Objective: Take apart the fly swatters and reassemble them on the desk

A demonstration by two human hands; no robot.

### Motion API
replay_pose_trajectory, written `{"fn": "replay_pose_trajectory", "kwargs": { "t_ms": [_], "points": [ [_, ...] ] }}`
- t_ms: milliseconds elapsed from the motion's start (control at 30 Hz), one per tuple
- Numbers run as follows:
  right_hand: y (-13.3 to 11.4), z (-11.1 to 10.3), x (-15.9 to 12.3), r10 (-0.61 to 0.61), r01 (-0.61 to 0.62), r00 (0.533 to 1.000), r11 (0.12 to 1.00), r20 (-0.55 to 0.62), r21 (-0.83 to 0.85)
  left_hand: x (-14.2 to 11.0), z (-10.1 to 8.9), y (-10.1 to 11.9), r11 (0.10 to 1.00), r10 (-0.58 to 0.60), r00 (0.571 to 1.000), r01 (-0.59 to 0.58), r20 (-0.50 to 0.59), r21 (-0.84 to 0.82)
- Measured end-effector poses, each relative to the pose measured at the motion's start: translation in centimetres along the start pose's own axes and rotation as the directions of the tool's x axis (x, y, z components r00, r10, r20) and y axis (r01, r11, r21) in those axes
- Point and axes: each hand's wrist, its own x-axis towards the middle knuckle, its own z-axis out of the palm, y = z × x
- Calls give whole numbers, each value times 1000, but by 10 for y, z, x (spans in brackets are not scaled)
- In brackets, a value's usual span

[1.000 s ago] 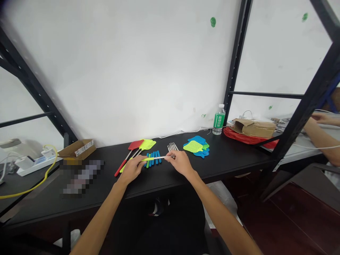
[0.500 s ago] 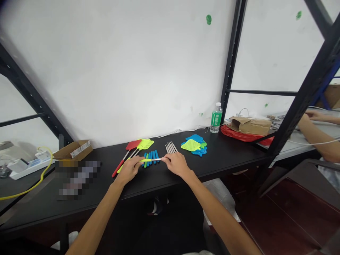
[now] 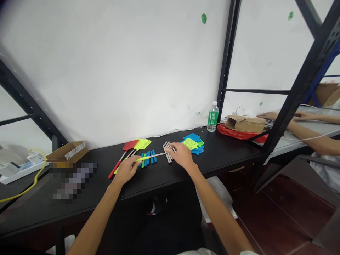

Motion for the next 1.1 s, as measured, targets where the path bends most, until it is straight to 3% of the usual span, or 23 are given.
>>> {"fn": "replay_pose_trajectory", "kwargs": {
  "t_ms": [100,233,333,467,567,667,767,833,967,1100],
  "points": [
    [28,-5,6,56,-73,993,984,-108,-164,0,1,-3,1000,-2,1000,2,2,1],
    [58,-8,5,149,-146,989,910,-21,-388,-1,2,-3,1000,16,1000,-16,0,-6],
    [67,-13,3,190,-141,980,879,63,-456,-1,2,-2,1000,10,1000,-10,-10,-13],
    [64,-20,4,217,-163,974,867,62,-471,0,2,-1,1000,9,1000,-9,-27,-22],
    [61,-26,6,222,-215,975,895,-28,-391,0,1,0,1000,-7,1000,7,-21,-22],
    [62,-40,8,157,-229,954,932,-255,-282,0,1,1,999,-28,999,28,-20,-26],
    [68,-59,11,111,-218,864,962,-490,-165,0,1,1,1000,-15,1000,14,-16,-25],
    [71,-67,12,167,-234,813,971,-557,-50,0,1,1,1000,-17,1000,17,-18,-21],
    [70,-66,14,366,-265,790,927,-491,265,0,1,1,999,-31,999,30,-27,-25],
    [69,-51,20,548,-310,785,750,-288,584,-1,1,0,999,-30,999,29,-27,-28]
  ]
}}
